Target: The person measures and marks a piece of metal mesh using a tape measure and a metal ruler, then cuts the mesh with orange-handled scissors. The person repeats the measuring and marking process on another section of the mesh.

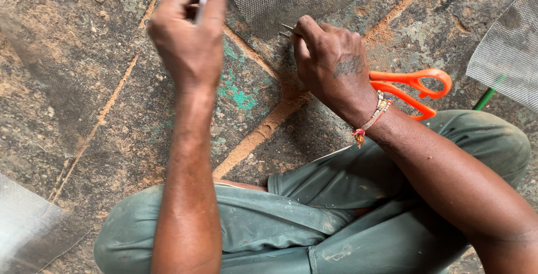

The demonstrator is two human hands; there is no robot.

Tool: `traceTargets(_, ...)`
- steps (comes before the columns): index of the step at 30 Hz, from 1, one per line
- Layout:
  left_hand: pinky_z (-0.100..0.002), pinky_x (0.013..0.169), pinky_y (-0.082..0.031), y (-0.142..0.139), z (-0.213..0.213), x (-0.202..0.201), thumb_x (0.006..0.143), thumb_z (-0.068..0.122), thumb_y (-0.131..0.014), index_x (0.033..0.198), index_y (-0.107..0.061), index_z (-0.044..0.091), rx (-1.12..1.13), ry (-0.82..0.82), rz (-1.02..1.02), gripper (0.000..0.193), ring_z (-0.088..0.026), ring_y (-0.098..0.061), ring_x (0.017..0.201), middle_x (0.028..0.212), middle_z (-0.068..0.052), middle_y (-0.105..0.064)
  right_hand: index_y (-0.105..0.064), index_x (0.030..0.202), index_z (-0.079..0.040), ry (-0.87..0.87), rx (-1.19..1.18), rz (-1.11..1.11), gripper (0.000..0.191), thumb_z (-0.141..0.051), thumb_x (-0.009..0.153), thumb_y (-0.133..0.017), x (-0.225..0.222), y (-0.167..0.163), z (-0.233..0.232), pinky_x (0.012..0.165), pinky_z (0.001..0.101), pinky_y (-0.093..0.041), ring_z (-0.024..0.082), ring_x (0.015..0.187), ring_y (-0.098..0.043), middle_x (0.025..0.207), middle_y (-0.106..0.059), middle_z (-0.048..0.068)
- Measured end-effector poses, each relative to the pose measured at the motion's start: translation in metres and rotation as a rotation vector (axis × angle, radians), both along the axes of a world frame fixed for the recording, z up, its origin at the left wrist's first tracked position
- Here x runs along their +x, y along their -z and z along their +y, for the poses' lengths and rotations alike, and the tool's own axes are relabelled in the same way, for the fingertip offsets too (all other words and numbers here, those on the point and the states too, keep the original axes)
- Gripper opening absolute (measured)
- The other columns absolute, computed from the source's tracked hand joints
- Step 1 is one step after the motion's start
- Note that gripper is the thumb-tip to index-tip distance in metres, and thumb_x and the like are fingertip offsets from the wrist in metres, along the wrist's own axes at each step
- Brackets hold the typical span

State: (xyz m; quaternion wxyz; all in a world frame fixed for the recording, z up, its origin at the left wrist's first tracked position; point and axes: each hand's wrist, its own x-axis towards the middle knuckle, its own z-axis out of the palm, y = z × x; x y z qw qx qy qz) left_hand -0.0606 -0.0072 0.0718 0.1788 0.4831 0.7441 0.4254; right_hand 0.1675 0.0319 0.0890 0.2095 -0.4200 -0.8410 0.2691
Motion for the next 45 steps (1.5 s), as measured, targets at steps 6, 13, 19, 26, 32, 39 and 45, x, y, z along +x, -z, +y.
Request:
traceTargets(6,-0.025,0.047,-0.036,0.018,-0.013,-0.039,0.102,0.022,-0.071,0.091,-0.075,0.015,-0.228,-0.271,0.322,0.014,-0.007,-0.056,0.057,0.073,0.005,-0.069,-0.058,0.097,-0.005,-0.019,-0.008,0.022,0.012,-0.009,0.105,-0.066,0.002,0.000,0.001,0.054,0.0462,-0.046,0.032,0.062,-0.064,0.074,-0.064,0.013)
traceTargets(13,-0.034,0.062,-0.051,0.005,-0.015,-0.011,0.090,0.014,-0.072,0.102,-0.066,0.009,-0.197,-0.282,0.642,0.014,-0.018,-0.065,0.077,0.087,-0.004,-0.069,-0.059,0.097,-0.005,-0.016,-0.021,0.015,0.012,-0.010,0.106,-0.066,0.002,0.002,0.002,0.054,0.0462,-0.046,0.031,0.060,-0.064,0.072,-0.063,0.012)
traceTargets(19,-0.034,0.064,-0.057,-0.002,0.000,0.041,0.092,0.029,-0.077,0.106,-0.065,0.005,-0.526,-0.082,-0.028,0.030,-0.013,-0.068,0.069,0.078,-0.001,-0.072,-0.058,0.096,-0.004,-0.030,-0.042,0.031,0.014,-0.008,0.106,-0.067,0.003,0.003,0.003,0.053,0.0441,-0.047,0.028,0.059,-0.064,0.071,-0.063,0.012)
traceTargets(26,-0.031,0.067,-0.061,0.005,-0.002,0.043,0.087,0.028,-0.086,0.103,-0.062,0.004,-0.349,-0.035,-0.096,0.038,-0.013,-0.071,0.076,0.084,-0.004,-0.072,-0.059,0.100,-0.004,-0.043,-0.017,0.038,0.014,-0.009,0.105,-0.071,0.005,0.005,0.005,0.056,0.0442,-0.048,0.030,0.063,-0.065,0.072,-0.064,0.012)
traceTargets(32,-0.031,0.070,-0.061,0.005,-0.002,0.048,0.085,0.023,-0.087,0.116,-0.052,0.001,-0.439,-0.015,-0.178,0.052,-0.011,-0.074,0.077,0.081,0.000,-0.074,-0.059,0.102,-0.004,-0.044,0.013,0.046,0.015,-0.010,0.106,-0.072,0.006,0.008,0.005,0.057,0.0445,-0.048,0.030,0.065,-0.066,0.075,-0.065,0.012)
traceTargets(39,-0.021,0.054,-0.057,-0.005,0.003,0.049,0.086,0.016,-0.081,0.113,-0.065,-0.003,-0.490,-0.054,-0.440,0.037,-0.008,-0.069,0.061,0.073,-0.004,-0.074,-0.060,0.103,-0.004,-0.044,-0.006,0.047,0.014,-0.009,0.105,-0.073,0.007,0.010,0.005,0.057,0.0446,-0.047,0.030,0.063,-0.065,0.072,-0.063,0.012)
traceTargets(45,-0.017,0.053,-0.059,-0.009,0.003,0.049,0.090,0.013,-0.077,0.099,-0.069,-0.004,-0.414,-0.025,-0.596,0.020,-0.006,-0.070,0.063,0.077,-0.006,-0.075,-0.059,0.105,-0.004,-0.048,0.008,0.082,0.015,-0.009,0.108,-0.073,0.009,0.010,0.005,0.058,0.0433,-0.048,0.030,0.064,-0.065,0.073,-0.063,0.012)
